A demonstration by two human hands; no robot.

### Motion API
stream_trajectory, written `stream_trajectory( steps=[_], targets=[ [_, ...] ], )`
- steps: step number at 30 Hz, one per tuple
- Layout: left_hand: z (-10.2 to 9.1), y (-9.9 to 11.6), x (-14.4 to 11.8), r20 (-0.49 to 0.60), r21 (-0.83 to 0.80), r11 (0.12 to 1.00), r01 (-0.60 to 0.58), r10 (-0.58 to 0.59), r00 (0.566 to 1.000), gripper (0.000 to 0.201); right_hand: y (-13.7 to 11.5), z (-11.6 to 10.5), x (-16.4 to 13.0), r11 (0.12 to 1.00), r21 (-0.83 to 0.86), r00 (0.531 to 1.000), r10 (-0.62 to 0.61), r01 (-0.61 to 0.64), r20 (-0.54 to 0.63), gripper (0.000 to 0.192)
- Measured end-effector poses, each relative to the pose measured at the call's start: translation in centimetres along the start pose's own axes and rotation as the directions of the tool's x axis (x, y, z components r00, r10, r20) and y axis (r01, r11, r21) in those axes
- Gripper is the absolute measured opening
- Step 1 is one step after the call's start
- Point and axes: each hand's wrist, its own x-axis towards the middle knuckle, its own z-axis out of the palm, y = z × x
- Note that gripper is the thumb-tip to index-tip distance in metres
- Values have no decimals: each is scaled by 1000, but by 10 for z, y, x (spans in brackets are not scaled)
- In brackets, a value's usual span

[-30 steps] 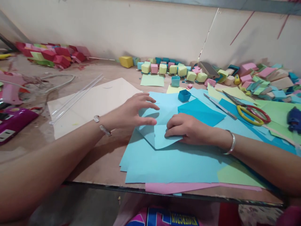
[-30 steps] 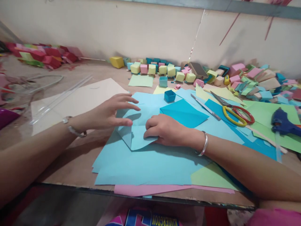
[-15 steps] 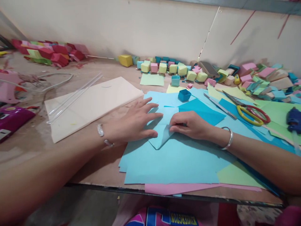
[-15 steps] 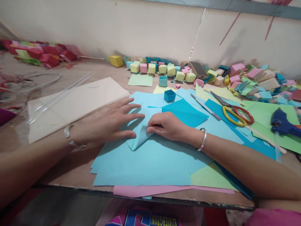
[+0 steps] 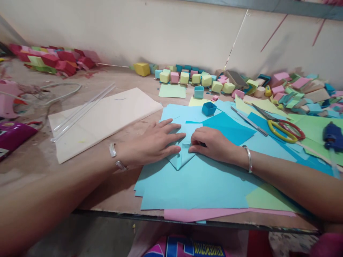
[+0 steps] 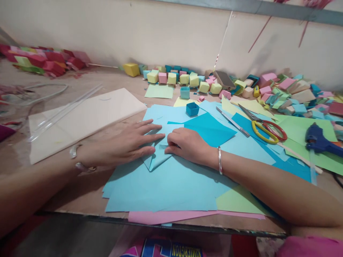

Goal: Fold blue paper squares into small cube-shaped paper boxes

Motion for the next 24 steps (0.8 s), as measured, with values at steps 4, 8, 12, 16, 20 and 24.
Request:
stream_trajectory(
  steps=[4, 8, 12, 16, 20, 24],
  targets=[
    [2, 5, 0, 11, 2, 1000, 25, -25, 1000, 63, -5, -2, 2, 999, -31, 998, 26, -25, 53, 20],
    [5, 5, 0, -11, -8, 1000, 11, -11, 1000, 75, -10, -5, 4, 997, -51, 996, 59, -55, 71, 20],
    [8, 2, 0, -8, -31, 999, 7, -8, 1000, 74, -11, -5, 6, 995, -59, 992, 85, -80, 96, 21],
    [10, 1, -1, -38, -69, 997, -15, 13, 999, 70, -9, -4, 8, 995, -49, 989, 92, -87, 113, 20],
    [6, 0, -2, 10, -74, 997, -30, 31, 999, 59, -7, -2, 9, 997, -24, 992, 81, -79, 95, 21],
    [1, 2, -2, 54, -58, 997, -57, 60, 997, 49, -7, -3, 9, 996, -13, 990, 90, -89, 106, 21]
  ],
)
